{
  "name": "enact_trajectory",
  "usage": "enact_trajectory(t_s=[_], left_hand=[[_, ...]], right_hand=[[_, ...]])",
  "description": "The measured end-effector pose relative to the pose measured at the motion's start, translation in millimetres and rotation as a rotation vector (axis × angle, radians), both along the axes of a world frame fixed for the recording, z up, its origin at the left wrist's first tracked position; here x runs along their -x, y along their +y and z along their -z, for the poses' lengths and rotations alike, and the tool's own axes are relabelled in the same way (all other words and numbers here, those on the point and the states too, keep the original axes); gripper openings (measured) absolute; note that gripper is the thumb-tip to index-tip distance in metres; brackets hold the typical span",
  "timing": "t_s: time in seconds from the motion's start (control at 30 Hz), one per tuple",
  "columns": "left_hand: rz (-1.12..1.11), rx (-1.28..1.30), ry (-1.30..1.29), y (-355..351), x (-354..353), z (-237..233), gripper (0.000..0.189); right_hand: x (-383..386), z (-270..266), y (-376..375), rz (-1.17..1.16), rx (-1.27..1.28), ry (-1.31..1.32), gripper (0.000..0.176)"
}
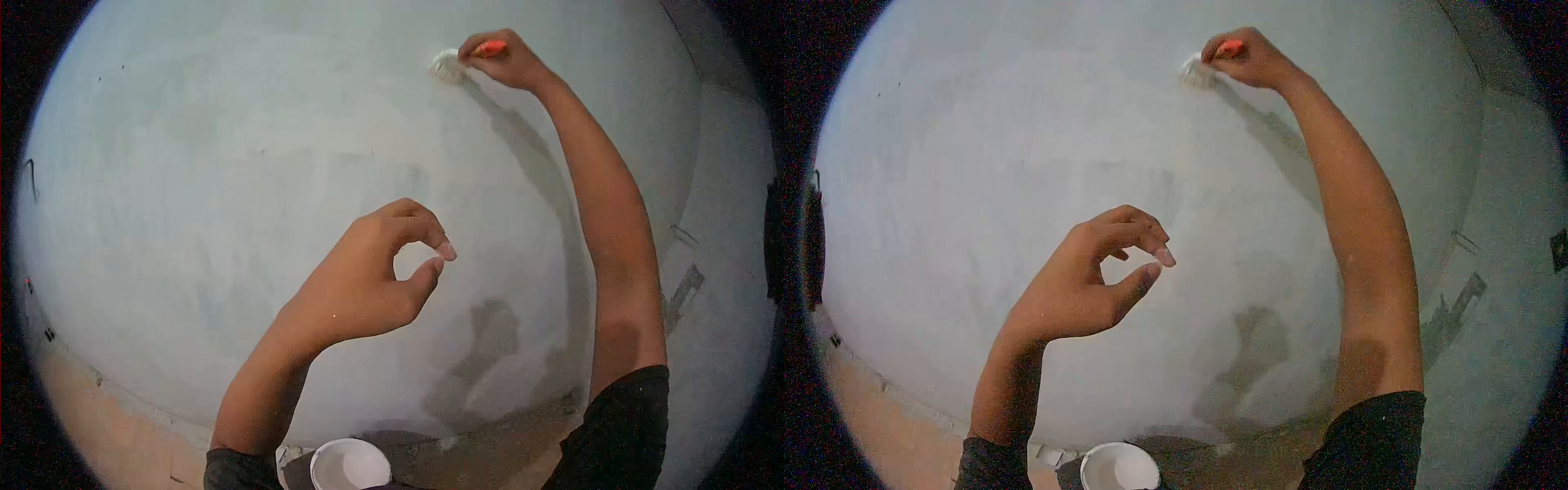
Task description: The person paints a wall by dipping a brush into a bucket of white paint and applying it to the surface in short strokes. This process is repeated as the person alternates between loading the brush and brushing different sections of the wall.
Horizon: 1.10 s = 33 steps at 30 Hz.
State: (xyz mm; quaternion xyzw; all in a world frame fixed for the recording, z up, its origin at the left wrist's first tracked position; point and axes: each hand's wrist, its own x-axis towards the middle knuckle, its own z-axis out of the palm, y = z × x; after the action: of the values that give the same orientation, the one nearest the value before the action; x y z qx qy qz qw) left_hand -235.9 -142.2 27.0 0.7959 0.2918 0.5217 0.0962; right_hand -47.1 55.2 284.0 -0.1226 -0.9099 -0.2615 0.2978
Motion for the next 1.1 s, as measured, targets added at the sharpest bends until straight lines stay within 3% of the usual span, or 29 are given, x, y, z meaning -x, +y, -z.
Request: enact_trajectory(t_s=[0.13,0.2,0.3,0.33,0.53,0.63,0.73,0.77,0.8,0.87,1.0,1.1], left_hand=[[-0.062,0.036,0.022,-13.4,0.1,-6.3,0.012],[-0.069,0.012,0.019,-15.1,1.0,-5.1,0.012],[-0.089,-0.006,0.016,-16.3,1.3,-5.5,0.012],[-0.102,0.001,0.015,-14.7,1.2,-5.4,0.012],[-0.093,-0.003,0.011,-3.0,-0.5,-2.0,0.012],[-0.088,0.01,0.013,3.5,-1.2,-2.1,0.012],[-0.087,-0.005,0.016,5.9,-3.1,-1.6,0.013],[-0.087,-0.004,0.016,6.8,-4.1,-1.8,0.013],[-0.072,0.003,0.02,7.7,-5.7,-2.3,0.013],[-0.057,0.011,0.025,10.0,-9.6,-2.9,0.012],[-0.026,0.047,0.008,13.9,-19.3,-1.4,0.01],[0.005,-0.024,0.009,14.5,-21.7,2.0,0.012]], right_hand=[[1.8,-22.7,-22.7,-0.055,-0.394,0.091,0.007],[-1.6,-15.1,-32.9,-0.116,-0.41,0.083,0.009],[-0.5,10.5,-16.7,-0.044,-0.312,-0.064,0.014],[2.2,33.3,-6.9,0.033,-0.409,-0.081,0.015],[1.9,135.7,8.3,-0.101,-0.235,-0.176,0.022],[-1.4,152.7,2.4,-0.098,0.038,-0.262,0.019],[-2.6,140.3,3.7,-0.264,0.247,-0.226,0.014],[-5.4,132.4,3.8,-0.154,0.454,-0.122,0.009],[-4.9,120.7,-0.2,-0.154,0.455,-0.122,0.009],[-2.0,92.7,-4.9,-0.011,0.655,0.171,0.006],[-7.3,30.5,11.9,0.069,0.477,0.208,0.007],[-6.1,-6.7,21.9,-0.029,0.323,0.189,0.006]])
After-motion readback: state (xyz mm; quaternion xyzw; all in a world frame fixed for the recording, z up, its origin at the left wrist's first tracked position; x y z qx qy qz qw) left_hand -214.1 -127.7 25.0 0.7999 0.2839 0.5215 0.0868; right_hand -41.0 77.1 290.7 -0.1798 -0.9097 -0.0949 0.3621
